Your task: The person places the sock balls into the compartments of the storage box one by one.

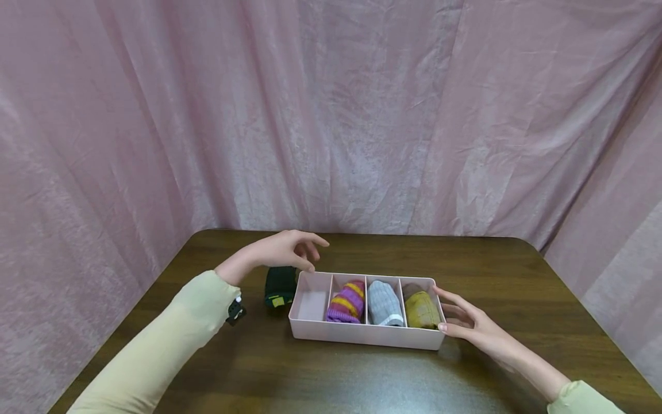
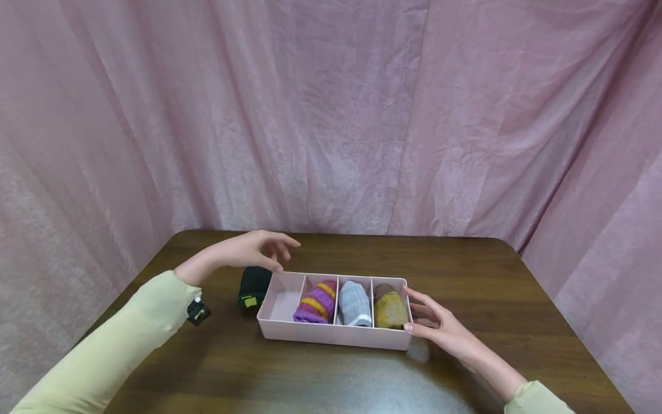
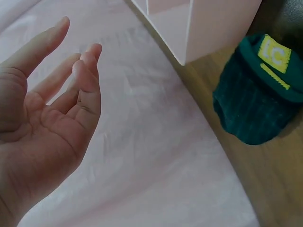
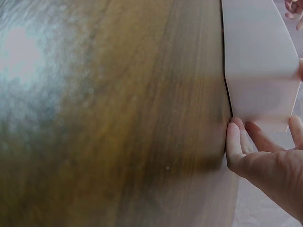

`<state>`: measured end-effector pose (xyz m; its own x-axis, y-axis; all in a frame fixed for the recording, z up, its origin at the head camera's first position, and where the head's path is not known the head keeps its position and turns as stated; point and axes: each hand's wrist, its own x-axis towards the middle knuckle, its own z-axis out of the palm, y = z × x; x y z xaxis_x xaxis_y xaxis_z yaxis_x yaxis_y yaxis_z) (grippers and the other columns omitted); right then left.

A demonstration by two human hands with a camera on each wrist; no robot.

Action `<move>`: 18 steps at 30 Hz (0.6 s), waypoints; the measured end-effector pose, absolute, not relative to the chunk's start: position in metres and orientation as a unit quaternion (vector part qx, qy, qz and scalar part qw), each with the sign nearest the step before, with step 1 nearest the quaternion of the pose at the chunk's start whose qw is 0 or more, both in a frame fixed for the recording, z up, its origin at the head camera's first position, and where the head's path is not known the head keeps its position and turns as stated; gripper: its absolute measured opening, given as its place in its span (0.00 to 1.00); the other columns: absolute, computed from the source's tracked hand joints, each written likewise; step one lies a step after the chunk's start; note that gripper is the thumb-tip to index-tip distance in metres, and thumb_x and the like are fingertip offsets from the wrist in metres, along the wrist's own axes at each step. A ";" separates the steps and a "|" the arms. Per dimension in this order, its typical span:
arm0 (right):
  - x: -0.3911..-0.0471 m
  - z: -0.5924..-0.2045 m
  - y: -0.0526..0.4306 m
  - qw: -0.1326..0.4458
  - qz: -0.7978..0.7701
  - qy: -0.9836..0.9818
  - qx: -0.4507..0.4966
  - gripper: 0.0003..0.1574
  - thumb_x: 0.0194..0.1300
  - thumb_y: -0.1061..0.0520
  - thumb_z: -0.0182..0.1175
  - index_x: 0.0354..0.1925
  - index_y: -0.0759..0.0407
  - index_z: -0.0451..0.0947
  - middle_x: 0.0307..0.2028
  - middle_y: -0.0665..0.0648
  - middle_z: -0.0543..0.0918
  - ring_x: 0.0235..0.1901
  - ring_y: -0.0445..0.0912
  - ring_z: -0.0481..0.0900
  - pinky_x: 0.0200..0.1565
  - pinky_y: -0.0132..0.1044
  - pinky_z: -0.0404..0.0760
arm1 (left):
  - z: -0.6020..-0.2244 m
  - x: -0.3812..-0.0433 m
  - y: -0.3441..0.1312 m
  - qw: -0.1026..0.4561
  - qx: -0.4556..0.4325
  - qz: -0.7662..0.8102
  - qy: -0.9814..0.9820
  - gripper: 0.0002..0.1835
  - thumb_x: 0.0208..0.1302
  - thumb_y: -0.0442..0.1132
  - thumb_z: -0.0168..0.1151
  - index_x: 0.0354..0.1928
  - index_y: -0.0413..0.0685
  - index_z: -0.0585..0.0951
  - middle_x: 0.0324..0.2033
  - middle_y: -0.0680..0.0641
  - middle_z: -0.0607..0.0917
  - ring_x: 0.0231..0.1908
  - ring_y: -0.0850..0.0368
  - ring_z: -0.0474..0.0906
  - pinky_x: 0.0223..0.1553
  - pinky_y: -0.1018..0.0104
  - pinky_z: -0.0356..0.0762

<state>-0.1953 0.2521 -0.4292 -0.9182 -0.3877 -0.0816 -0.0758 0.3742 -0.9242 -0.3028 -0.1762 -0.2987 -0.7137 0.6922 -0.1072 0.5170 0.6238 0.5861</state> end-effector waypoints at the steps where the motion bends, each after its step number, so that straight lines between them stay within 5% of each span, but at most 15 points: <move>1: -0.195 -0.429 0.252 0.145 -0.543 0.815 -0.142 0.46 0.70 0.54 0.59 0.78 0.42 0.49 0.74 0.66 0.59 0.67 0.57 0.69 0.53 0.26 0.73 | -0.299 -0.304 -0.180 0.163 0.336 0.276 0.886 0.31 0.62 0.39 0.68 0.67 0.48 0.72 0.48 0.46 0.85 0.42 0.56 0.80 0.44 0.66 0.80; 5: -0.195 -0.429 0.252 0.140 -0.543 0.813 -0.155 0.46 0.70 0.55 0.58 0.78 0.44 0.48 0.75 0.68 0.57 0.67 0.57 0.69 0.52 0.26 0.73 | -0.306 -0.308 -0.197 0.152 0.308 0.307 0.887 0.31 0.64 0.40 0.66 0.68 0.48 0.71 0.50 0.43 0.84 0.46 0.54 0.81 0.44 0.65 0.80; 12: -0.195 -0.430 0.253 0.142 -0.552 0.808 -0.152 0.46 0.70 0.55 0.58 0.78 0.43 0.49 0.76 0.63 0.55 0.60 0.30 0.72 0.53 0.24 0.73 | -0.326 -0.316 -0.224 0.120 0.265 0.378 0.879 0.30 0.66 0.37 0.63 0.70 0.46 0.69 0.53 0.38 0.83 0.48 0.49 0.82 0.45 0.60 0.82; 18: -0.195 -0.431 0.252 0.138 -0.549 0.808 -0.163 0.45 0.71 0.56 0.58 0.78 0.45 0.48 0.76 0.66 0.56 0.65 0.45 0.72 0.52 0.24 0.74 | -0.358 -0.323 -0.246 0.104 0.220 0.427 0.871 0.30 0.67 0.37 0.62 0.70 0.42 0.68 0.57 0.34 0.80 0.55 0.43 0.81 0.56 0.52 0.80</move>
<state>-0.1948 0.2525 -0.4308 -0.9089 -0.4147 -0.0439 -0.1118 0.3438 -0.9324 -0.3229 -0.2464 -0.3582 -0.8819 0.4714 0.0069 0.2940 0.5385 0.7897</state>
